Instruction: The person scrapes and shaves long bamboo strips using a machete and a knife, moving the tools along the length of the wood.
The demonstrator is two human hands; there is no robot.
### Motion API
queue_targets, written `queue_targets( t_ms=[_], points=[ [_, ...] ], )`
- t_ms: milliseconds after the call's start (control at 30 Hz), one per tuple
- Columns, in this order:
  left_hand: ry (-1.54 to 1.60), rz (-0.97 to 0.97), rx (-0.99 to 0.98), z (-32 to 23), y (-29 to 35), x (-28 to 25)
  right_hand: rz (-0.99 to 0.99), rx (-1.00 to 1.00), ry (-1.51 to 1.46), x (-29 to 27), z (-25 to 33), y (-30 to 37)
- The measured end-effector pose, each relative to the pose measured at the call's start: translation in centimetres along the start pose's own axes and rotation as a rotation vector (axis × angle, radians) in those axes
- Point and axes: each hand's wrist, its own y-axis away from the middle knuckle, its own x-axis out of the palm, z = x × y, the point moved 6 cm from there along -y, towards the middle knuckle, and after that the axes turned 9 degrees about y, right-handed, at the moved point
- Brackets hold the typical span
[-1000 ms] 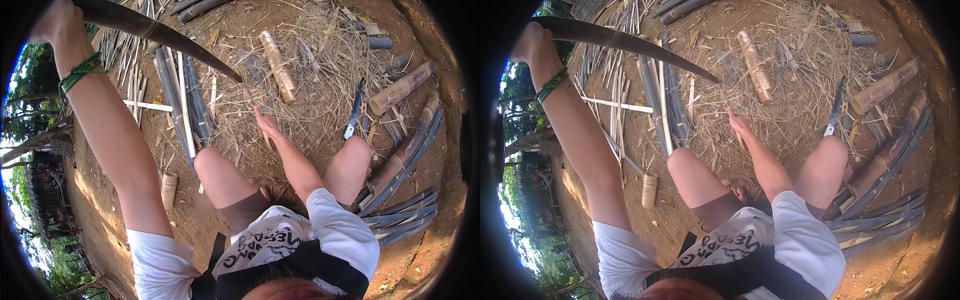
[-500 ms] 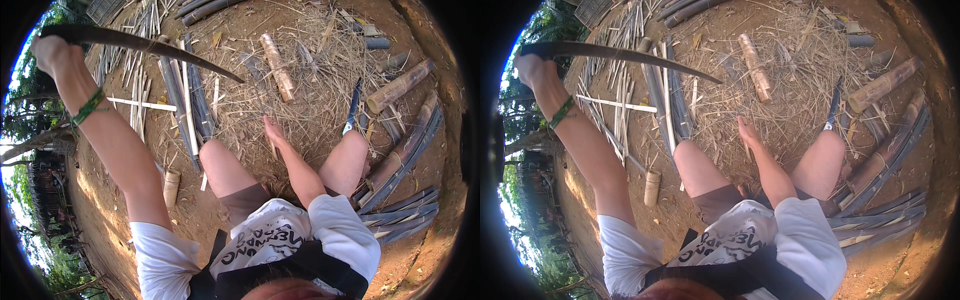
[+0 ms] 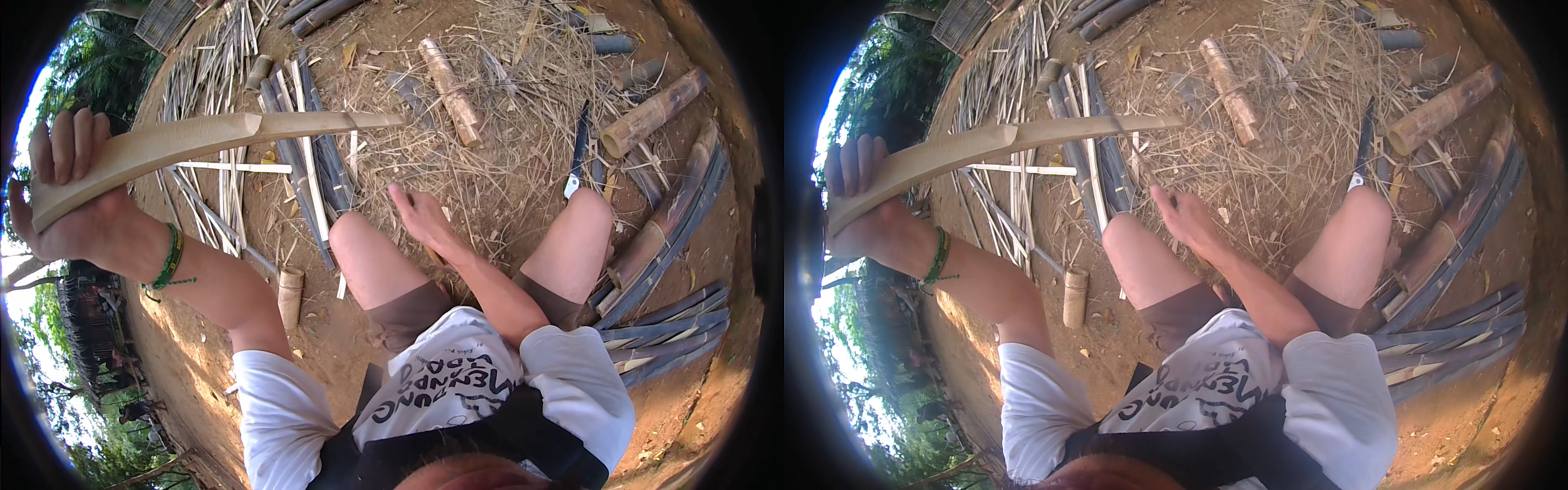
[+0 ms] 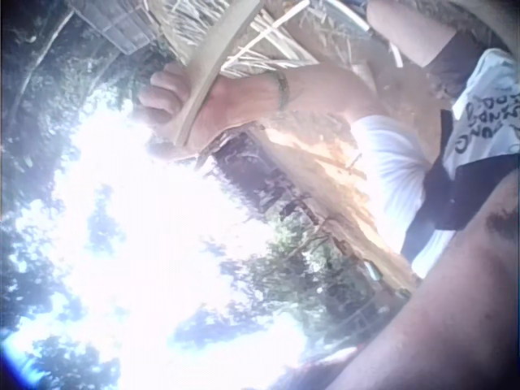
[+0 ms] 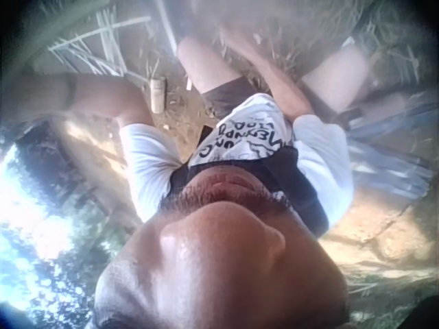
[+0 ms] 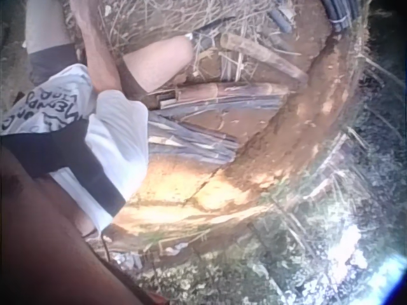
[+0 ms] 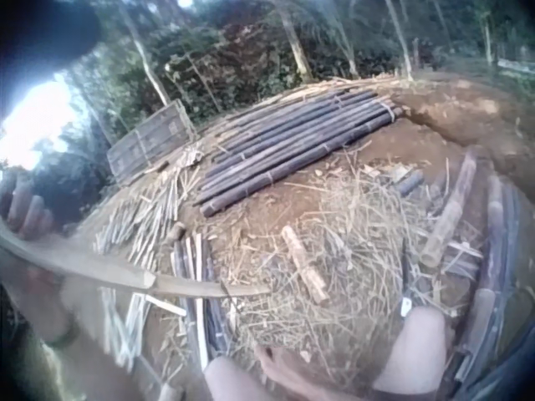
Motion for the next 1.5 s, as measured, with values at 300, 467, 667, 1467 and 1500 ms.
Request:
queue_targets(
  t_ms=[300, 467, 667, 1467, 1500],
  points=[
    [-0.132, -0.161, 0.234, 0.2, 2.3, 2.6, -0.102, -0.222, -0.073, -0.4, 5.7, -0.2],
    [0.036, 0.086, 0.115, 0.5, 3.4, 3.1, 0.016, -0.089, -0.046, -1.5, 4.7, -0.3],
    [0.125, 0.359, 0.036, 1.6, 3.2, 4.2, 0.006, -0.422, -0.147, -4.6, 11.4, 5.3],
    [0.37, 1.302, -0.357, 5.4, 5.6, 13.7, 0.157, -0.383, -0.29, -7.6, 13.1, 8.1],
    [0.377, 1.311, -0.357, 5.7, 5.9, 13.8, 0.119, -0.294, -0.298, -7.6, 12.1, 7.3]
  ],
)
